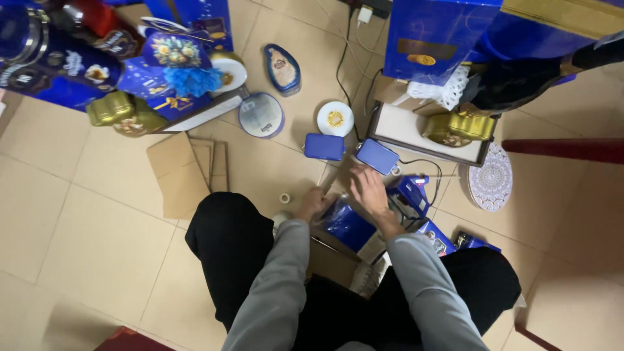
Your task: Assembling and preparing gift hampers by arranging boxes, bottles, and decorative items using tape and glue
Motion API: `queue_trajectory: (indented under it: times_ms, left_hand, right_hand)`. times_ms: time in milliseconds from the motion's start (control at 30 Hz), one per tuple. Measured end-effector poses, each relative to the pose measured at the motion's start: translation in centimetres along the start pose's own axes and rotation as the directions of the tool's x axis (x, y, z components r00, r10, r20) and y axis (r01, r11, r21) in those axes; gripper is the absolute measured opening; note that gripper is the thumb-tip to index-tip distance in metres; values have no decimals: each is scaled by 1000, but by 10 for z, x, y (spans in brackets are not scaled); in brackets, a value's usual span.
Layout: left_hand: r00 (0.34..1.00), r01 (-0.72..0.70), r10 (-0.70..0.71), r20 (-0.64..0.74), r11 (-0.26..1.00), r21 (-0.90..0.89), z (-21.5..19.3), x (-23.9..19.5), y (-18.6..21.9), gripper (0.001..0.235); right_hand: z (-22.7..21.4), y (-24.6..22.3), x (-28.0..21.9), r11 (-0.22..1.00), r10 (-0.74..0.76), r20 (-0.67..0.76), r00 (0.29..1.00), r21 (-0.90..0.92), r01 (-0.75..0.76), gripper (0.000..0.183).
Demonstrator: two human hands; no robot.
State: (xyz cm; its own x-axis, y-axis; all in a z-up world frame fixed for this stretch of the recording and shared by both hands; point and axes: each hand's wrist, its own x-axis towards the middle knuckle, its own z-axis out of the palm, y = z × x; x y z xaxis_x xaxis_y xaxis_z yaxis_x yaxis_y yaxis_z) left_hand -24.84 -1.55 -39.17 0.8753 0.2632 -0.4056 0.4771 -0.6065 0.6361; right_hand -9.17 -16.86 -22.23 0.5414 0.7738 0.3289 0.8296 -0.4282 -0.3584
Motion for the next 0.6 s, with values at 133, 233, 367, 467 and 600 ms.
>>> queue_trajectory:
  times_ms: [133,233,367,467,600]
  left_hand:
    - [981,124,-134,-140,989,-78,7,1,10,35]
    - [981,9,30,-192,980,200,-54,-8,34,22]
    - [848,528,-482,219,731,-432,-116,-3,52,68]
    - [997,76,-75,-18,932,355,-294,-93,160,25]
    - [969,32,60,-238,930,365,-380,-124,149,18]
  right_hand:
    - [23,27,-18,996,82,52,995,23,-84,30]
    - [31,40,-12,988,126,9,992,83,-126,23]
    - [-16,-2,35,970,112,-214,970,235,-60,11]
    - [-39,-39,83,957,98,-352,931,290,9,10]
    - [-86,-112,134,901,147,-295,944,433,-5,9]
